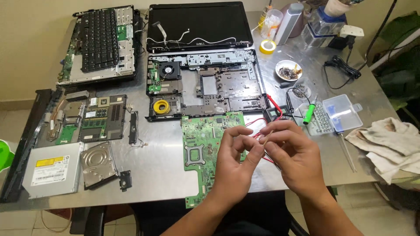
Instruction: Soldering components on a laptop motherboard and cleaning the board with a cloth
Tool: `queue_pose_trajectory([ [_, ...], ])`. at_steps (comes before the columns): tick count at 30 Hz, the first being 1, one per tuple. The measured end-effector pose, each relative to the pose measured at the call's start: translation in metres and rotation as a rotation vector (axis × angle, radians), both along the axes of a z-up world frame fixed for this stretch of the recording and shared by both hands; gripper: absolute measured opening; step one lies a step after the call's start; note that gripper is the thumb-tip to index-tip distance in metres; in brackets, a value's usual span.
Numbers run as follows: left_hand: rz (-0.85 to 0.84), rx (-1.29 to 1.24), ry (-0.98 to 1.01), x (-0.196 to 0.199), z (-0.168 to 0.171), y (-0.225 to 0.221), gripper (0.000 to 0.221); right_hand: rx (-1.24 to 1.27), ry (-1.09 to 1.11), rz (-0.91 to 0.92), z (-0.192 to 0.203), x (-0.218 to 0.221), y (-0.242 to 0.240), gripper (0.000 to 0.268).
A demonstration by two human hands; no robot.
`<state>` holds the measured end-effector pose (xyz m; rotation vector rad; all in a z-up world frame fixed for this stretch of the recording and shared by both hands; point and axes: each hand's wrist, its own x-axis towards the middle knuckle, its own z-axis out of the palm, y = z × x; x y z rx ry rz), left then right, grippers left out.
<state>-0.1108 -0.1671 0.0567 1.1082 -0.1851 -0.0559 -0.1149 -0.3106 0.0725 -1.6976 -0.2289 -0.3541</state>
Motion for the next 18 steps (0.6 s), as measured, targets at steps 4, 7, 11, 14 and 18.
queue_pose_trajectory([
  [4,0.040,0.071,-0.083,0.000,-0.002,0.000,0.032,-0.016,-0.018,-0.062,0.004,-0.002,-0.006,0.004],
  [7,0.135,0.352,-0.130,0.003,-0.014,0.028,0.032,-0.117,-0.070,-0.208,0.005,0.022,-0.044,0.009],
  [11,0.214,0.573,-0.140,0.006,-0.028,0.085,0.028,-0.406,-0.025,-0.428,0.006,0.083,-0.135,0.006],
  [14,0.327,0.747,-0.032,0.005,-0.055,0.127,0.027,-0.723,-0.022,-0.540,-0.009,0.133,-0.192,0.009],
  [18,0.472,0.888,-0.169,0.004,-0.086,0.156,0.020,-1.081,0.339,-0.470,-0.036,0.200,-0.232,0.013],
])
